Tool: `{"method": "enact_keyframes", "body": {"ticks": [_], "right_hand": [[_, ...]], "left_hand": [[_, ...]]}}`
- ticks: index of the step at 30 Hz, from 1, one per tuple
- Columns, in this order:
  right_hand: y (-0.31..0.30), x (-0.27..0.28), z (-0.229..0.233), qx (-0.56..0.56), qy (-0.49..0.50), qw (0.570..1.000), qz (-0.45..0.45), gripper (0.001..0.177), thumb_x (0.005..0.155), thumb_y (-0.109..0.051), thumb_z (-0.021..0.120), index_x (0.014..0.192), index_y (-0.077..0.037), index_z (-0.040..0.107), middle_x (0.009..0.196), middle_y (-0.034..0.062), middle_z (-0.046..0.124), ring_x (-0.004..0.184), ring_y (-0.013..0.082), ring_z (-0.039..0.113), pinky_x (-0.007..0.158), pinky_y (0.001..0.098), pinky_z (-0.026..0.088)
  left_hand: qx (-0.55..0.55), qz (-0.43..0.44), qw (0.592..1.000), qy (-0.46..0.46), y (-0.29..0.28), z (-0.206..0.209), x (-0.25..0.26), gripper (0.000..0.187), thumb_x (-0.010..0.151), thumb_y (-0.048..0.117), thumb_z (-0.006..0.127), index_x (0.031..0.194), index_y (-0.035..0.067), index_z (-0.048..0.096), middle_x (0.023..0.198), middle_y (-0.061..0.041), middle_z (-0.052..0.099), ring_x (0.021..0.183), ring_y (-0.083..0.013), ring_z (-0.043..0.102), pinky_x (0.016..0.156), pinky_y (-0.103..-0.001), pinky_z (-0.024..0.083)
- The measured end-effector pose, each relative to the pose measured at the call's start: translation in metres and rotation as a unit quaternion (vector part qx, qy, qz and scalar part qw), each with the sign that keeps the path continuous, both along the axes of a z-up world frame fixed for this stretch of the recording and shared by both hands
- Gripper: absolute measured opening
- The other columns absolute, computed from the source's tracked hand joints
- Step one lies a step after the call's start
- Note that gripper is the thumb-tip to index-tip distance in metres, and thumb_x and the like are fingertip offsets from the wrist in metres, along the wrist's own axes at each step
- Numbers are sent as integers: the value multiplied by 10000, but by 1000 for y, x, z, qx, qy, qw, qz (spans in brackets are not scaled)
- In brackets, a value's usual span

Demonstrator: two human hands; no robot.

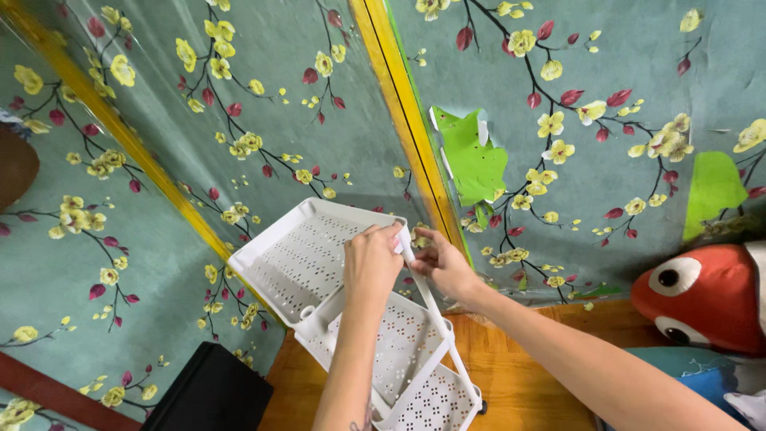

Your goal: The person assembles a white plastic three-tier rolling shelf by inserting vertical poles into the base and shelves, then attaching the top shelf and side handles. The person secures each component by hand and adjusts the assembled unit.

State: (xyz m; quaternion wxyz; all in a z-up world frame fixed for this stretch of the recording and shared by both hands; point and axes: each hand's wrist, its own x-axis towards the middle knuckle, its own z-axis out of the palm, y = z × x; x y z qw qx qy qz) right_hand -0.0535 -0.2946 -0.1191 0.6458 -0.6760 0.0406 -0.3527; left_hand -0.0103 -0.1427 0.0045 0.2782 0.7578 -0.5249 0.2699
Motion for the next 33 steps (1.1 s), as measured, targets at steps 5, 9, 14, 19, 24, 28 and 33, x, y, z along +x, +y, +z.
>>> {"method": "enact_keyframes", "body": {"ticks": [5,9,14,19,24,28,33], "right_hand": [[5,-24,9,-82,5,993,-85,646,915,-10,663,1487,-105,379,1022,110,722,902,180,688,812,328,568],[-9,-49,37,-197,40,952,-231,689,872,39,607,1499,-92,350,1137,182,677,1049,296,668,958,398,543],[-22,-68,78,-579,-84,745,-322,803,642,89,526,1434,-34,473,1433,233,595,1364,385,502,1102,498,374],[-29,-49,78,-526,17,807,-267,620,692,78,527,1282,-63,654,1363,143,636,1351,307,541,1106,402,449],[-19,-56,108,-545,57,798,-250,476,795,18,555,1230,-100,708,1307,66,702,1280,250,617,1158,450,394],[47,-75,108,-566,84,804,-161,293,988,-214,604,1250,-101,670,1324,41,683,1205,229,635,1156,415,418],[100,-70,88,-594,-102,780,-166,433,969,-104,588,1397,-37,587,1398,130,619,1363,280,530,1189,505,323]], "left_hand": [[-34,-16,998,-55,33,12,-6,342,893,116,650,1222,91,738,979,-120,776,871,-294,727,948,-539,416],[-84,77,993,32,89,10,-2,356,922,230,633,1245,106,718,1122,-103,751,989,-310,707,975,-474,463],[-155,-23,982,109,87,-25,8,354,1048,289,519,1109,68,789,1194,-124,754,1282,-324,607,1068,-443,459],[-219,-36,965,139,77,-48,13,407,1062,284,449,1103,45,776,1239,-115,730,1333,-318,571,1115,-443,414],[-206,-70,971,99,81,-49,20,406,1078,273,424,1200,45,738,1294,-129,698,1339,-322,552,1121,-447,395],[-198,-108,969,103,90,-46,25,371,1046,255,475,1255,37,691,1316,-124,686,1320,-309,563,1099,-430,412],[-189,-121,970,91,92,-45,30,302,1039,205,521,1178,34,727,1298,-90,717,1338,-293,583,1103,-404,426]]}}
